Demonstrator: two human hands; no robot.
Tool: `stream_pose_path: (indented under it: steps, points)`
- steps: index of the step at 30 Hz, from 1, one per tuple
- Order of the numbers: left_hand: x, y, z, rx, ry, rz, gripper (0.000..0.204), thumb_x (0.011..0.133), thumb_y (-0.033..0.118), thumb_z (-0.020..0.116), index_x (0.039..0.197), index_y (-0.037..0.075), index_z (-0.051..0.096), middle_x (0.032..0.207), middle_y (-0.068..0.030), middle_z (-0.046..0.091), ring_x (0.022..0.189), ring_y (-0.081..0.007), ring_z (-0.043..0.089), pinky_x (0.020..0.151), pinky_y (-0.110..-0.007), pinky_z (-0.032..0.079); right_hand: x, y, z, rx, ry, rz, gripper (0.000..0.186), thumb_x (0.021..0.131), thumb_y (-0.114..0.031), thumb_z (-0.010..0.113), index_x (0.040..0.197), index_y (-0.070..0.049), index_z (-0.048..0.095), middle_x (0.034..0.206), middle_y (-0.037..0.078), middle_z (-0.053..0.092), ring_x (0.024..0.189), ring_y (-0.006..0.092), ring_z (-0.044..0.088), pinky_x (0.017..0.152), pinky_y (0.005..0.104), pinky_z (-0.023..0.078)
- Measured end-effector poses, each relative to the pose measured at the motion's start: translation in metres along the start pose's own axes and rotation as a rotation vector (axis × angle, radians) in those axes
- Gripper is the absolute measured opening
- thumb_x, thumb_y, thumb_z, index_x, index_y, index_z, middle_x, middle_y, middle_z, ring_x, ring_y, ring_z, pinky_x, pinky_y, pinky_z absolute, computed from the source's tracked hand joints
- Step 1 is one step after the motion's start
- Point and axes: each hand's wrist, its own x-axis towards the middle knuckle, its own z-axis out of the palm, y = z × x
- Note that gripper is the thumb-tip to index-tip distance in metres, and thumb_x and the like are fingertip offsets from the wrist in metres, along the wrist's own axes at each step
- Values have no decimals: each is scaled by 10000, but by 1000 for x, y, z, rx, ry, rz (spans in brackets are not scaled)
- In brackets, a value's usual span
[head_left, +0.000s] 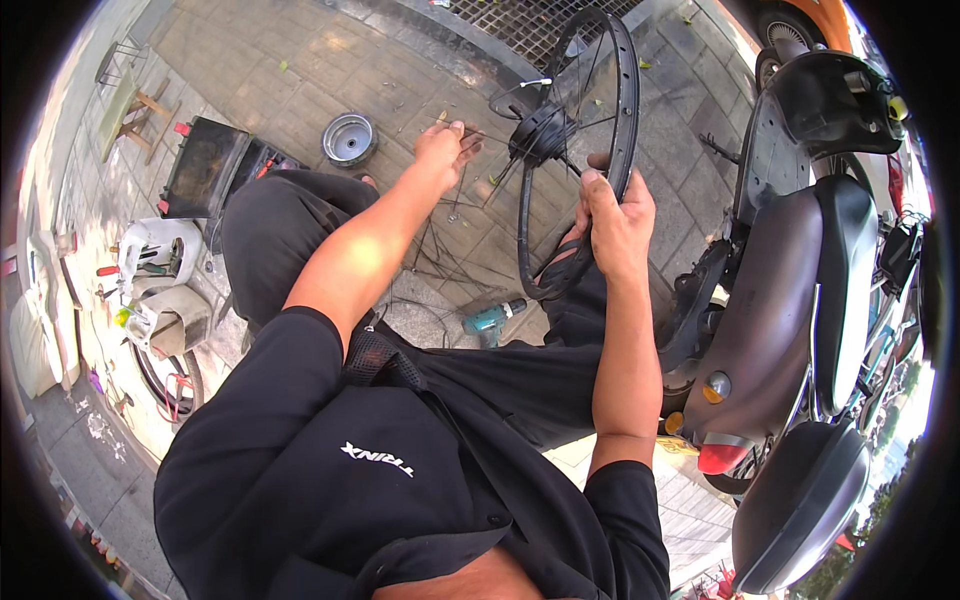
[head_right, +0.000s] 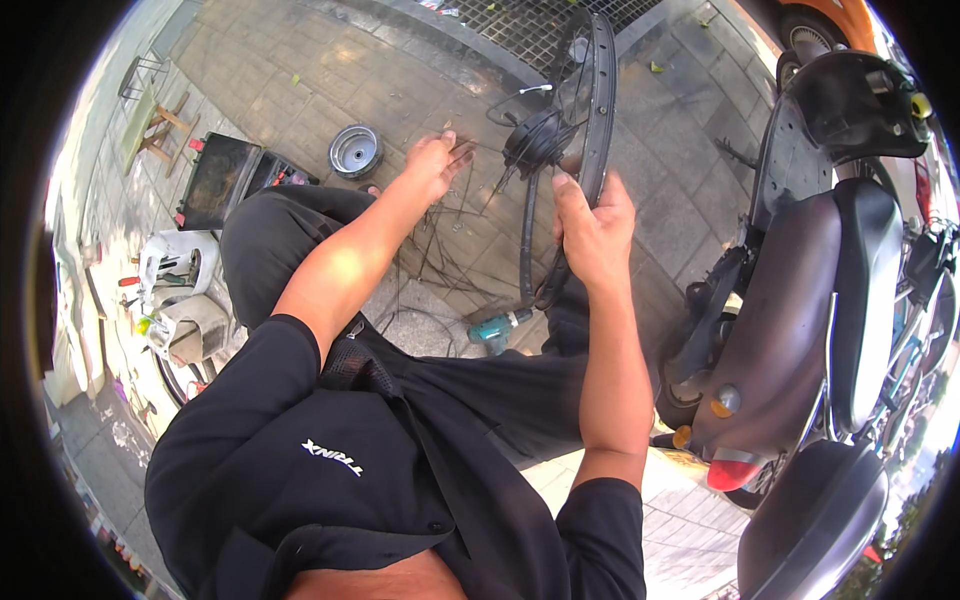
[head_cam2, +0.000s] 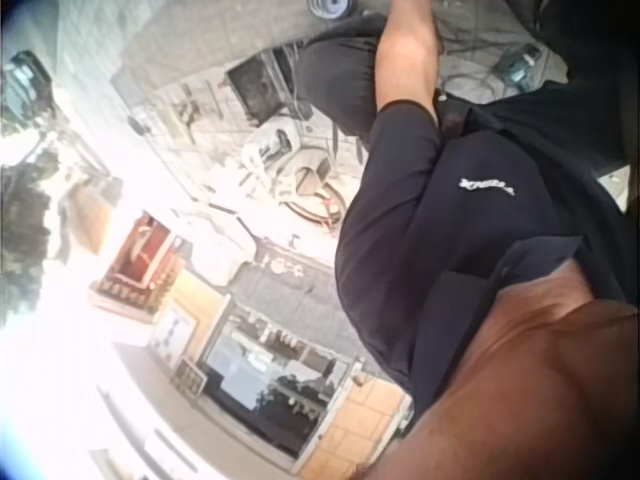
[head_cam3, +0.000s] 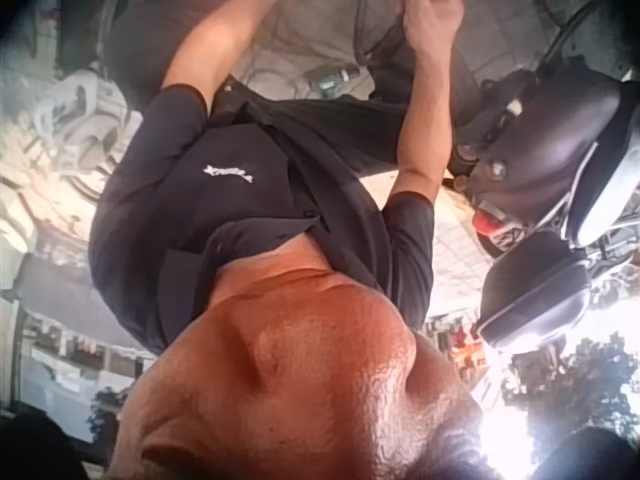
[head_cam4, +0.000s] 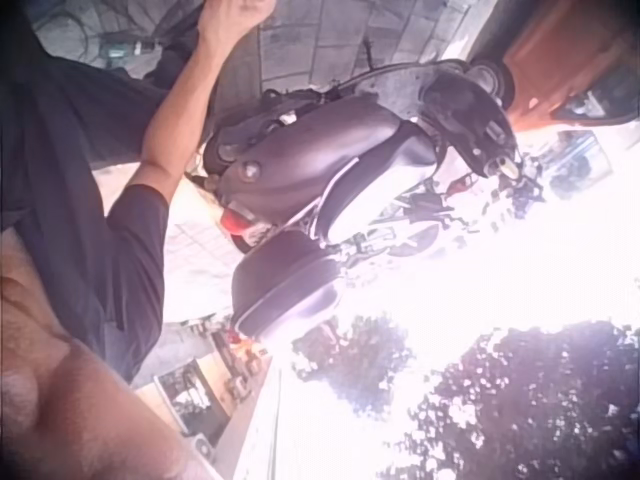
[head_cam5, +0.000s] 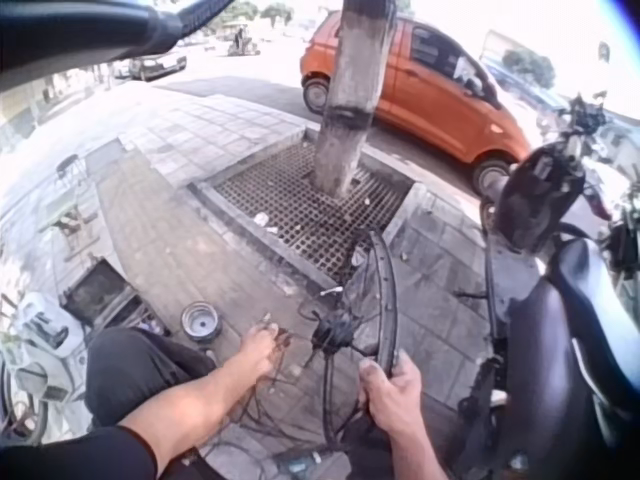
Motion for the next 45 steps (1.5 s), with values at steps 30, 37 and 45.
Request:
stream_pose_path:
  steps: [30,37,45]
  points:
    - [-148,-11,21,1288,-1027,646,392,970,104,688,1357,44,671,1239,-118,723,1054,-276,736,911,-371,592,38,-12,11,153,124,-1,232,1047,-268,690,985,-73,581,727,8,550,546,122,533,501,295,429]
    - [-154,2,28,544,-843,-192,648,1035,331,718,1453,-124,522,1389,-195,638,1350,-288,599,1181,-433,463,38,-11,22,177,76,4,249,1043,-285,708,970,-82,584,719,-4,541,548,101,525,495,281,429]
    - [-195,14,63,1368,-722,561,387,828,231,790,1022,-60,625,957,-199,672,894,-325,702,797,-457,542,48,-5,13,-25,33,-42,468,1037,-506,687,980,-42,656,743,8,613,591,86,551,529,276,455]
